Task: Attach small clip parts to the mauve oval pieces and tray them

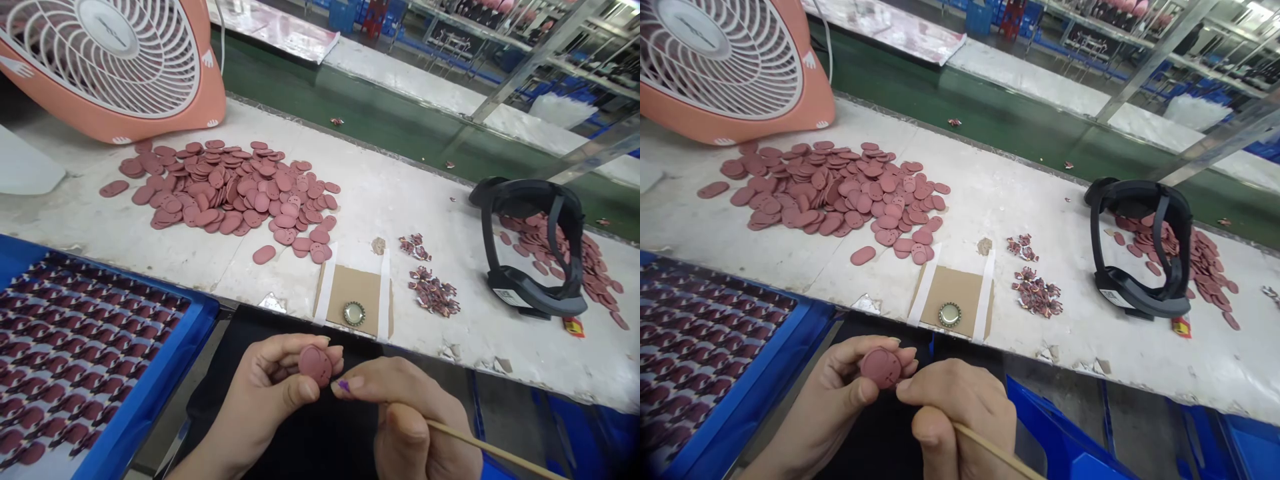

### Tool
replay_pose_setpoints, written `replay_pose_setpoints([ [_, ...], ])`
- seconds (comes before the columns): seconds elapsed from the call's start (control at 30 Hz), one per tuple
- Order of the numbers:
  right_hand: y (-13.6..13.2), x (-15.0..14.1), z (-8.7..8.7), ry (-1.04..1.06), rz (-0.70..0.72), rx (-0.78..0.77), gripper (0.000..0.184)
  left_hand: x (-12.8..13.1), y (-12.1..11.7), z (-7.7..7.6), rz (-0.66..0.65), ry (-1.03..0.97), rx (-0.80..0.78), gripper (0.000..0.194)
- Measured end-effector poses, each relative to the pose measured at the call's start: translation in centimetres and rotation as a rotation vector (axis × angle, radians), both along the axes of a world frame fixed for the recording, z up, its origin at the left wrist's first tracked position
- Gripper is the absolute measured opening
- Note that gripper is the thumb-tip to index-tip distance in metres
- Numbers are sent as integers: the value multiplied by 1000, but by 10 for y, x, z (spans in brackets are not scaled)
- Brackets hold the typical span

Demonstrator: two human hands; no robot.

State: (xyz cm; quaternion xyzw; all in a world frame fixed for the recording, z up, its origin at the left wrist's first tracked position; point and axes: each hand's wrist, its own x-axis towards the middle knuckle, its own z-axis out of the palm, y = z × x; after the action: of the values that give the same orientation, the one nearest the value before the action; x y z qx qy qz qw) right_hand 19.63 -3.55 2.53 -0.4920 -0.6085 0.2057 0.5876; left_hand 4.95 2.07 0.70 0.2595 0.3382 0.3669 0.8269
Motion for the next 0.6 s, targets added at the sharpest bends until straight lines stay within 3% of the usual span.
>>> replay_pose_setpoints([
  [0.4,8,-3,13,-225,-38,9,26,-2,-1,-4,-3,-39,25,23],
  [0.53,2,0,4,-132,-11,-9,26,-2,-1,-3,50,-9,-2,25],
  [0.6,0,4,-4,-80,-94,9,29,-1,-2,-3,67,-5,-15,26],
])
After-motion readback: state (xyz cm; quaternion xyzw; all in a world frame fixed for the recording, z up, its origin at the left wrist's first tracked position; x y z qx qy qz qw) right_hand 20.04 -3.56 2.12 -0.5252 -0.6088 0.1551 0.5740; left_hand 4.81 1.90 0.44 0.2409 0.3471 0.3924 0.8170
